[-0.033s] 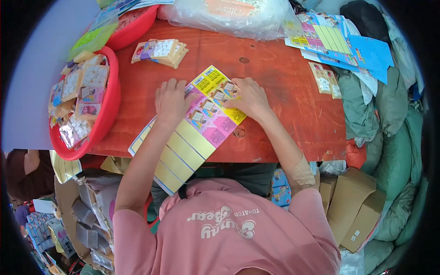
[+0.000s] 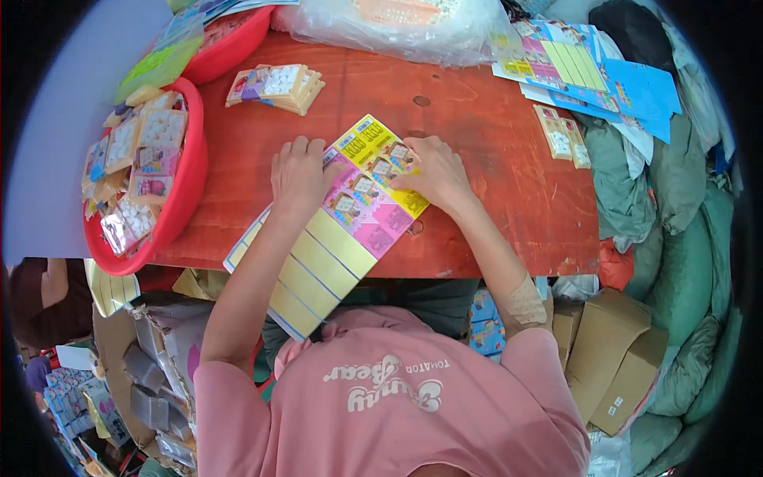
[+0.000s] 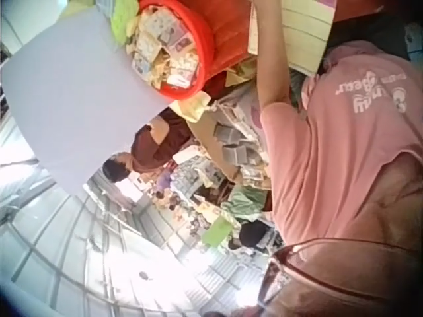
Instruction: Labeling small toy packages and placing them into a larger cardboard display box.
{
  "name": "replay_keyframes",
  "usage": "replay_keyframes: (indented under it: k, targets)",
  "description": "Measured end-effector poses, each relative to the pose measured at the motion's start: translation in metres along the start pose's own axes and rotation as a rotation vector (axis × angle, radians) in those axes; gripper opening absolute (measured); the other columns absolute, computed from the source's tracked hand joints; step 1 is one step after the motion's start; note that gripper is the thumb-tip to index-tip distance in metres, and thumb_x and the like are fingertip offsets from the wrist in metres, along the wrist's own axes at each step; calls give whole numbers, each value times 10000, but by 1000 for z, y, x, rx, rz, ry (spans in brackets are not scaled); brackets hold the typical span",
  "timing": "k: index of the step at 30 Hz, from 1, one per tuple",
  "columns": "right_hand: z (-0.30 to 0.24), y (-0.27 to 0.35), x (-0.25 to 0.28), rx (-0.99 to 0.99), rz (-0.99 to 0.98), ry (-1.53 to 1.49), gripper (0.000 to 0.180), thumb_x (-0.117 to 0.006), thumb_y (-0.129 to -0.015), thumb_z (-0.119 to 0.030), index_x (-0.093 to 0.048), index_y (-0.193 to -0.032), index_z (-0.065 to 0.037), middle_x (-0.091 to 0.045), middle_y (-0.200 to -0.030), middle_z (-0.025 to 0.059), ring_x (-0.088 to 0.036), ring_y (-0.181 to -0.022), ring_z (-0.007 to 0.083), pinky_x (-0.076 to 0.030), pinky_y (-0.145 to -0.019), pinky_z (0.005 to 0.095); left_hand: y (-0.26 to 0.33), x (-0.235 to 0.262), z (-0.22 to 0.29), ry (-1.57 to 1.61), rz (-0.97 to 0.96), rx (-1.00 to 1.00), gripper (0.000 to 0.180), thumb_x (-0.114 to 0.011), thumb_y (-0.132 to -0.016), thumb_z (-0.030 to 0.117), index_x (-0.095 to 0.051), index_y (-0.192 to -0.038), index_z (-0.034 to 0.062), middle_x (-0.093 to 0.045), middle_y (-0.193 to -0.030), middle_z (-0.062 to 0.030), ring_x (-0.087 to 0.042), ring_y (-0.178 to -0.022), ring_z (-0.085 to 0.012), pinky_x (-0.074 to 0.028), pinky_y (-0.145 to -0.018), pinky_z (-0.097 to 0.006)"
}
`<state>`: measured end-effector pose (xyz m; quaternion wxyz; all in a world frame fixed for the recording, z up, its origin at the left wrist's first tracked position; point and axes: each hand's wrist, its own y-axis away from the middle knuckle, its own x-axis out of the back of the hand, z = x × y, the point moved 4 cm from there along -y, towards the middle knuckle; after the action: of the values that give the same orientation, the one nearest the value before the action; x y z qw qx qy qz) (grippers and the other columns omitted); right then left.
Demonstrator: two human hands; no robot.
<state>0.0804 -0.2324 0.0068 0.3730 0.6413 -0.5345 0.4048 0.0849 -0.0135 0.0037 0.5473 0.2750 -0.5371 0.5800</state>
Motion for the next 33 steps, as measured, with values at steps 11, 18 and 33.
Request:
replay_keyframes:
  k: [11,18,33]
  targets:
    - [32,49,9,78,70,-68,614,-771,-620,-317,-564,-1144,-74,-551,-1083,127,-516,-1061,299,-409,-897,405,55,21,-8,349,-643,288,302,-673,-778,283,-572,-792,-1,-593,-717,-97,-598,-723,-185,-428,-608,-323]
    - [-29,67,-4,360,419,-193,205,-600,-752,-193,-610,-902,-54,-582,-898,150,-560,-918,332,-454,-746,457,53,9,10,812,-508,104,255,-604,-833,198,-509,-728,-14,-401,-605,-24,-382,-581,-82,-342,-514,-289]
    - [-52,78,18,225,452,-407,100,-594,-806,-78,-638,-861,-8,-641,-791,149,-634,-729,302,-499,-637,361,36,22,61,975,-301,-89,129,-523,-881,100,-581,-945,4,-579,-720,-124,-532,-635,-139,-429,-607,-273]
